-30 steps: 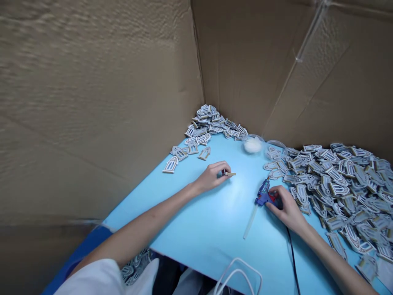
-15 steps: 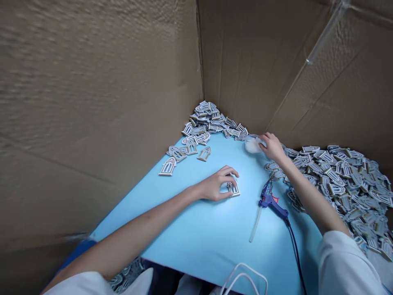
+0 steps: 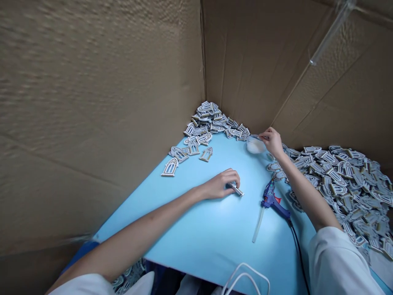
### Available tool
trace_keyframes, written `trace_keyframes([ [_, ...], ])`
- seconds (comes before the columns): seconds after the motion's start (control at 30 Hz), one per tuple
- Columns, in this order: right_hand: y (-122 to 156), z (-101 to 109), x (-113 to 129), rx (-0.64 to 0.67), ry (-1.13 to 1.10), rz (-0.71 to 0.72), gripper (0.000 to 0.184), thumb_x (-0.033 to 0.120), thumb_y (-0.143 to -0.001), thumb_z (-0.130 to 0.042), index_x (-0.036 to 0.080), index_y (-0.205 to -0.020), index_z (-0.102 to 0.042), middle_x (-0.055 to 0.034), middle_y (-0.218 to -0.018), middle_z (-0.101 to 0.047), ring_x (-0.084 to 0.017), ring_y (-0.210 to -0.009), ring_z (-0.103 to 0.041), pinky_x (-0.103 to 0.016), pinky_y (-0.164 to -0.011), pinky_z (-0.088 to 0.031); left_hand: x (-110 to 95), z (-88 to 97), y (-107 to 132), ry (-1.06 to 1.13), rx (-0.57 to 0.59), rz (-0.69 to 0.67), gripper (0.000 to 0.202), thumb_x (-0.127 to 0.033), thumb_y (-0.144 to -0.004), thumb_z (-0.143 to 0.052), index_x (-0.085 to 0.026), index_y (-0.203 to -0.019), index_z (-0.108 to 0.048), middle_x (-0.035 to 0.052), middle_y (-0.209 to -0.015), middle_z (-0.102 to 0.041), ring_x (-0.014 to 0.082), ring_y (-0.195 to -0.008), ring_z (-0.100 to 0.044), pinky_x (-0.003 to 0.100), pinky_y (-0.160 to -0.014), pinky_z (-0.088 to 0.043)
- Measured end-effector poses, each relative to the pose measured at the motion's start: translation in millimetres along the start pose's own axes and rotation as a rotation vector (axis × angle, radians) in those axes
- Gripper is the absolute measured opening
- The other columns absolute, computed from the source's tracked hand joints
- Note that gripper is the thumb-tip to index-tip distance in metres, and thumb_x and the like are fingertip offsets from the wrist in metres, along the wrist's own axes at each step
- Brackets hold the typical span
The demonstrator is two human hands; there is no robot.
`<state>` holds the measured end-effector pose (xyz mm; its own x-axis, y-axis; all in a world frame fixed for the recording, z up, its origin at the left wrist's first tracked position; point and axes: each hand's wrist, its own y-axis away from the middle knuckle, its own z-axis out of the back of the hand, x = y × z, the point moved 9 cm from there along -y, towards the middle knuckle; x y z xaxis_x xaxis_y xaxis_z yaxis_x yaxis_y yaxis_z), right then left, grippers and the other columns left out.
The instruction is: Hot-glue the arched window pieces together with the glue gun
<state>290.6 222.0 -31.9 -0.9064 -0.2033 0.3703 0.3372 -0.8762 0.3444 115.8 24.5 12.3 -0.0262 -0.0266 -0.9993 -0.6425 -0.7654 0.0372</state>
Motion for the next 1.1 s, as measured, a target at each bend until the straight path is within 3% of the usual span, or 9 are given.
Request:
trace_keyframes([
  [0.23, 6, 7, -7, -0.098, -0.156, -0.046, 0.021, 0.014, -0.088, -0.058, 0.016, -0.088, -0.08, -0.0121, -0.097, -0.074, -0.024, -0.088, -0.066, -0.036, -0.083, -0.051, -3, -5.2, 2, -0.016, 0.042, -0.027, 0.012, -0.005, -0.082, -0.072, -0.017, -0.081, -0.069, 0.0096, -0.115, -0.069, 0.0215, -0.111, -0.061, 0.033, -0.101, -0.05],
  [0.37, 12, 21, 0, -0.17, -0.206, -0.059, 0.016, 0.017, -0.087, -0.059, 0.015, -0.084, -0.075, -0.0135, -0.097, -0.067, -0.026, -0.088, -0.063, -0.038, -0.08, -0.05, -4, -8.7, 2, 0.063, 0.088, 0.013, 0.024, -0.029, -0.072, -0.092, -0.019, -0.087, -0.076, 0.0108, -0.122, -0.069, 0.0255, -0.118, -0.059, 0.039, -0.109, -0.048],
  [0.43, 24, 30, 13, -0.197, -0.235, -0.041, 0.017, 0.019, -0.092, -0.056, 0.015, -0.086, -0.072, -0.0119, -0.092, -0.065, -0.025, -0.083, -0.061, -0.038, -0.077, -0.049, 1, -3.5, 0, 0.202, 0.008, 0.099, 0.035, -0.045, -0.07, -0.094, -0.019, -0.088, -0.078, 0.0112, -0.118, -0.071, 0.0255, -0.115, -0.061, 0.04, -0.108, -0.049],
  [0.5, 46, 36, 37, -0.192, -0.269, 0.015, 0.019, 0.021, -0.097, -0.053, 0.017, -0.088, -0.07, -0.009, -0.087, -0.064, -0.023, -0.077, -0.059, -0.036, -0.074, -0.049, 9, 4.3, 1, 0.326, -0.137, 0.209, 0.044, -0.059, -0.082, -0.083, -0.017, -0.094, -0.079, 0.0124, -0.113, -0.073, 0.0234, -0.108, -0.064, 0.037, -0.1, -0.052],
  [0.63, 118, 32, 103, -0.074, -0.329, 0.225, 0.018, 0.024, -0.101, -0.055, 0.022, -0.088, -0.067, -0.0061, -0.085, -0.066, -0.02, -0.078, -0.062, -0.032, -0.073, -0.051, 13, 4.6, 6, 0.436, -0.273, 0.326, 0.063, -0.067, -0.104, -0.046, -0.01, -0.111, -0.074, 0.0138, -0.099, -0.075, 0.017, -0.082, -0.066, 0.028, -0.071, -0.053],
  [0.77, 178, 21, 149, 0.045, -0.353, 0.381, 0.019, 0.018, -0.103, -0.052, 0.023, -0.09, -0.066, -0.0089, -0.096, -0.069, -0.02, -0.084, -0.064, -0.032, -0.077, -0.053, 6, -7.1, 7, 0.548, -0.251, 0.405, 0.054, -0.064, -0.093, -0.068, -0.011, -0.095, -0.074, 0.0066, -0.079, -0.072, 0.0126, -0.067, -0.06, 0.023, -0.062, -0.05],
  [0.87, 190, 14, 155, 0.141, -0.45, 0.373, 0.005, 0.025, -0.1, -0.066, 0.021, -0.103, -0.068, -0.0126, -0.111, -0.067, -0.023, -0.096, -0.066, -0.036, -0.085, -0.056, 5, -13.5, 8, 0.611, -0.257, 0.483, 0.048, -0.06, -0.085, -0.078, -0.012, -0.09, -0.074, 0.0038, -0.073, -0.07, 0.0112, -0.064, -0.058, 0.022, -0.061, -0.05],
  [0.93, 187, 11, 148, 0.171, -0.532, 0.281, 0.013, 0.027, -0.097, -0.071, 0.02, -0.107, -0.069, -0.0126, -0.113, -0.065, -0.023, -0.097, -0.067, -0.036, -0.087, -0.058, 5, -16.5, 9, 0.592, -0.247, 0.508, 0.046, -0.058, -0.083, -0.079, -0.012, -0.091, -0.075, 0.0046, -0.075, -0.072, 0.0115, -0.064, -0.06, 0.022, -0.061, -0.051],
  [1.1, 183, -5, 132, 0.267, -0.603, 0.094, 0.019, 0.004, -0.094, -0.059, 0.019, -0.102, -0.068, -0.0072, -0.098, -0.071, -0.019, -0.088, -0.068, -0.03, -0.083, -0.055, 8, -14.8, 12, 0.449, -0.178, 0.496, 0.042, -0.055, -0.088, -0.074, -0.013, -0.088, -0.077, 0.0055, -0.076, -0.073, 0.0129, -0.065, -0.061, 0.024, -0.064, -0.054],
])
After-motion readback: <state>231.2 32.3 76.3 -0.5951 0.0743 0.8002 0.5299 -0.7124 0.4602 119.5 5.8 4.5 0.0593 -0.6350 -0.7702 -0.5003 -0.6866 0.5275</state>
